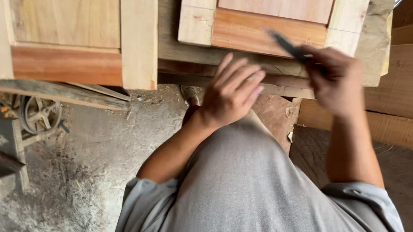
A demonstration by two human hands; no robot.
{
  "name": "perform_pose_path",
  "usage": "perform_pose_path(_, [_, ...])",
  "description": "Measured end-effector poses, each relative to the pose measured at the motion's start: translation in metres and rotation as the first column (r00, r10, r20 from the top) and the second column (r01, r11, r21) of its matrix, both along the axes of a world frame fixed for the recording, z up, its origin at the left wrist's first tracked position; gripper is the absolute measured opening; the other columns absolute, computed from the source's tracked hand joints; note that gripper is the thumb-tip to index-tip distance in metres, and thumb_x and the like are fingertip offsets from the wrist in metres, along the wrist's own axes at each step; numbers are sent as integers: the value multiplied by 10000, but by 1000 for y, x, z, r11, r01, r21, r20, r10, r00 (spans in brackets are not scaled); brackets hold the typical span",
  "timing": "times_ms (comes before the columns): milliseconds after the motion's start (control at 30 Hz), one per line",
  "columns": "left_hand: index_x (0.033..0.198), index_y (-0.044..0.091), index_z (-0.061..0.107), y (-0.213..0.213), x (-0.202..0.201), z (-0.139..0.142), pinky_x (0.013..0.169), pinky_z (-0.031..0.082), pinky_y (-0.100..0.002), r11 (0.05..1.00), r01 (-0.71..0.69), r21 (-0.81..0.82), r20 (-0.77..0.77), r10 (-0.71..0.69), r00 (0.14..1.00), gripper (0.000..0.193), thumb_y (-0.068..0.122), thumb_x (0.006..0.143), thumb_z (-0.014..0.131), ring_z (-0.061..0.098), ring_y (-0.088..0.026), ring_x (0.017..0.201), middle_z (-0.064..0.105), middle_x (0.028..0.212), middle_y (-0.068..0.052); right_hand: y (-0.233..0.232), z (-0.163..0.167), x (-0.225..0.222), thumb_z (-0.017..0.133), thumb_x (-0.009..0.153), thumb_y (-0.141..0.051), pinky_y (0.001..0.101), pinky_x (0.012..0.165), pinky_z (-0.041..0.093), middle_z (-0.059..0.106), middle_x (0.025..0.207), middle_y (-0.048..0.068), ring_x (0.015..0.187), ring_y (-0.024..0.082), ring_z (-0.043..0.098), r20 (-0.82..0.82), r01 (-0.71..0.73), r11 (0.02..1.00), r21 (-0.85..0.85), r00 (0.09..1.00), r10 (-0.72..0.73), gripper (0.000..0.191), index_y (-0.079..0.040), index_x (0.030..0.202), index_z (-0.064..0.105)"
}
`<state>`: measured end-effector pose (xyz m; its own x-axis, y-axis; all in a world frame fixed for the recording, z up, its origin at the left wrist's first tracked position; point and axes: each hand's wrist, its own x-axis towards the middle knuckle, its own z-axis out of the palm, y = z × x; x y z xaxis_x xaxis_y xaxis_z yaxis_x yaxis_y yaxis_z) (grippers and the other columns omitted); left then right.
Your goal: The person applies pink wood filler to the edge of a wooden frame rail using a small putty knife, then fits a wooden panel into the frame and aligns it. They retrieve a hammer and nails from a toolbox and hammer nails along the frame joints to secure the panel.
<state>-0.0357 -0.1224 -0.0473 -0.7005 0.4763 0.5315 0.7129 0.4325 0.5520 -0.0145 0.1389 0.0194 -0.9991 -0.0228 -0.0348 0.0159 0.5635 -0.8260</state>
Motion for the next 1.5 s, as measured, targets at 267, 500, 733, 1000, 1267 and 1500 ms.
perform_pose_path(267, [1128, -34, 726, -168, -17, 69, 998, 584, -425, 993, -105, -59, 104, 111, 988, 253, 59, 910, 813, 701, -308, 1076, 715, 1161, -175, -103, 6, -70, 680, 1063, 41, 332, 586, 513, 695, 880, 109, 727, 194, 630, -287, -137, 887, 441, 915, 284, 263, -8, 1315, 740])
perform_pose_path(500, [1124, -11, 712, -214, -33, 89, 969, 569, -432, 1000, 3, -5, 244, -2, 970, 289, 78, 876, 830, 699, -300, 1059, 708, 1143, -143, -94, 7, -66, 652, 1120, -24, 251, 476, 430, 721, 880, 89, 619, 113, 609, -45, -169, 943, 286, 981, 189, 162, -30, 1235, 767])
perform_pose_path(733, [1146, -18, 699, -209, -43, 97, 960, 552, -433, 992, 116, -41, 251, -102, 963, 340, 75, 848, 834, 683, -311, 1071, 698, 1147, -140, -112, 1, -65, 681, 1086, -32, 245, 474, 472, 730, 848, 89, 666, 133, 635, -207, -160, 846, 510, 931, 301, 157, -15, 1210, 775])
perform_pose_path(1000, [1131, -5, 704, -171, -13, 106, 936, 550, -446, 989, 98, -112, 252, -67, 965, 345, 74, 824, 840, 687, -308, 1045, 698, 1129, -132, -89, 5, -63, 709, 989, -12, 299, 512, 491, 695, 807, 73, 628, 145, 613, -144, -252, 912, 323, 940, 311, 227, -69, 1195, 783])
perform_pose_path(1267, [1156, 21, 702, -67, 34, 109, 967, 545, -460, 965, 73, -253, 291, 3, 957, 357, 103, 830, 822, 680, -324, 1082, 693, 1174, -143, -11, -4, -5, 686, 943, -5, 320, 567, 505, 657, 783, 95, 634, 168, 589, -257, -239, 957, 163, 927, 275, 308, -39, 1238, 765])
perform_pose_path(1500, [1198, 54, 709, 37, 62, 110, 948, 534, -460, 879, 244, -409, 449, -39, 893, 370, 161, 853, 786, 661, -343, 1095, 674, 1232, -134, 199, -111, 146, 644, 1004, -9, 342, 665, 594, 723, 871, 70, 695, 150, 664, 60, 521, 388, -761, 651, -756, 186, 4, 1163, 739])
